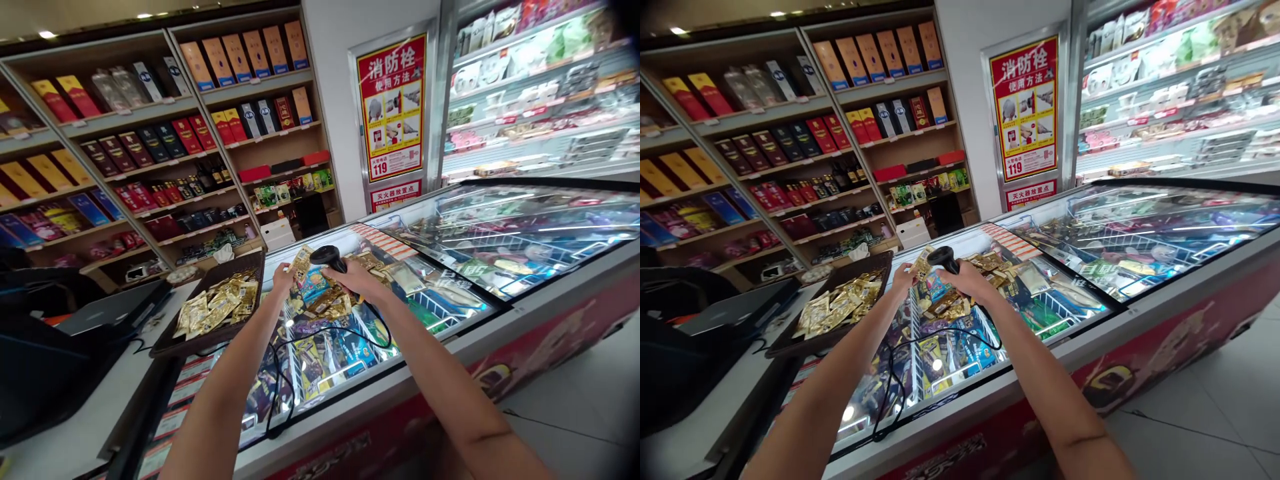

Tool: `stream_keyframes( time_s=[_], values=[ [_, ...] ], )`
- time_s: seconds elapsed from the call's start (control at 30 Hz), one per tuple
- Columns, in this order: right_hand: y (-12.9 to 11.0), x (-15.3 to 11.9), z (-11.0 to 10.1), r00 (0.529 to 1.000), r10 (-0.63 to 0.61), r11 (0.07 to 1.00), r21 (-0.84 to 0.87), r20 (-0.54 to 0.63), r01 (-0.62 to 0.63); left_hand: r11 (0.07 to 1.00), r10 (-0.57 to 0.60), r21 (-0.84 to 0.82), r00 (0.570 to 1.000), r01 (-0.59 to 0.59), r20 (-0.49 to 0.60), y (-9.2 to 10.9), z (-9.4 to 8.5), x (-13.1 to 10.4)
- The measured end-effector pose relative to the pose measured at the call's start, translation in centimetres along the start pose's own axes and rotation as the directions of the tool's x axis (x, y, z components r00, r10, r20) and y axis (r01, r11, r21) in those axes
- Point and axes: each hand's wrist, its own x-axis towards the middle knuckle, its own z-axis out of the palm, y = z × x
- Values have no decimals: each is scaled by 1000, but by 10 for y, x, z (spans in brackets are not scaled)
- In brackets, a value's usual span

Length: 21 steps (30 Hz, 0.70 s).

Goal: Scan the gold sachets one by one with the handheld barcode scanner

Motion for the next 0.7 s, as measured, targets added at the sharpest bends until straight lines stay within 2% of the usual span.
stream_keyframes(
  time_s=[0.2,0.43,0.57,0.7],
  values=[
    [-10,5,36,999,-15,998,-56,44,17,999,-45,-28,999,46,31,-10,-42,-11],
    [-6,10,57,998,-3,999,-32,63,5,997,-57,-45,998,57,-7,-20,-68,-17],
    [-9,10,63,995,-11,1000,-28,101,14,997,-70,-30,989,67,-128,-24,-97,-10],
    [-17,7,74,994,11,995,-98,109,-1,996,-75,29,944,89,-321,-38,-149,-5]
  ],
)
